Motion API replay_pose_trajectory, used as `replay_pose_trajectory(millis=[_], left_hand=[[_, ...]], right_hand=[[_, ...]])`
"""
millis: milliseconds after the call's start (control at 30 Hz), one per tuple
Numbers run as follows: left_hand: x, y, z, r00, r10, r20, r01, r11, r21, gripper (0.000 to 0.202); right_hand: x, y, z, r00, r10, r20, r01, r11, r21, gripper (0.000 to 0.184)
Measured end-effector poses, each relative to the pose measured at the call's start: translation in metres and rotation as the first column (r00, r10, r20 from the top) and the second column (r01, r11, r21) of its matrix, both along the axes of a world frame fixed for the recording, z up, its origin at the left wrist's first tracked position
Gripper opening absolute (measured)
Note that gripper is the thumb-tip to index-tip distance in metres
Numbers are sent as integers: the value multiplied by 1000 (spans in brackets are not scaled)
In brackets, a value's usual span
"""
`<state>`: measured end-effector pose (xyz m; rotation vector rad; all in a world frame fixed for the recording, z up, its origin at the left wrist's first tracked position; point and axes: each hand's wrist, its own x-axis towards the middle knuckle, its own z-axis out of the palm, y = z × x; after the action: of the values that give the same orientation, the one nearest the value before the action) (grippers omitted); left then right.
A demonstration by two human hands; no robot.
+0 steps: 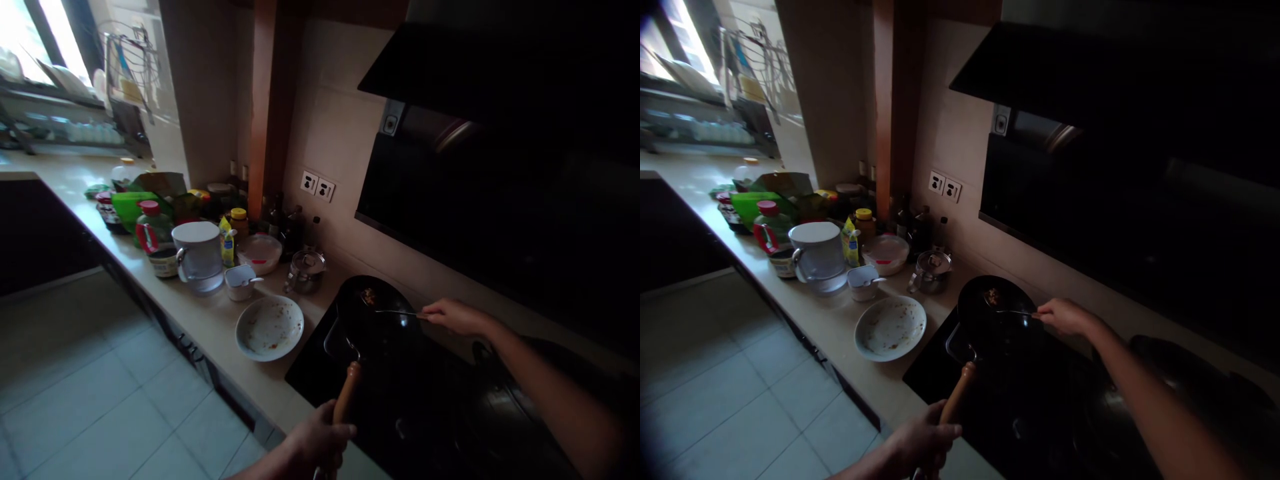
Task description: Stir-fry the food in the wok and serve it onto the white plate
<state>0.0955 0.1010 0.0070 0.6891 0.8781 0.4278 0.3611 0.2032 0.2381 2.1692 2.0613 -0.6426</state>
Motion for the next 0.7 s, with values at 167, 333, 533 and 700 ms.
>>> replay_pose_trajectory(millis=[167,333,533,700], left_hand=[[0,1,-1,1000,-1,8,1,1000,6,89],[0,1,-11,998,-9,63,9,1000,-1,92],[2,2,-15,1000,0,25,0,1000,-3,84],[2,2,-10,1000,-3,-1,3,1000,-15,89]], right_hand=[[-7,-8,3,998,39,48,-36,997,-68,18],[-19,-22,50,998,-53,20,57,948,-314,12],[-42,-13,8,997,-61,-39,48,961,-273,22],[-11,-27,8,955,-273,-114,241,942,-235,34]])
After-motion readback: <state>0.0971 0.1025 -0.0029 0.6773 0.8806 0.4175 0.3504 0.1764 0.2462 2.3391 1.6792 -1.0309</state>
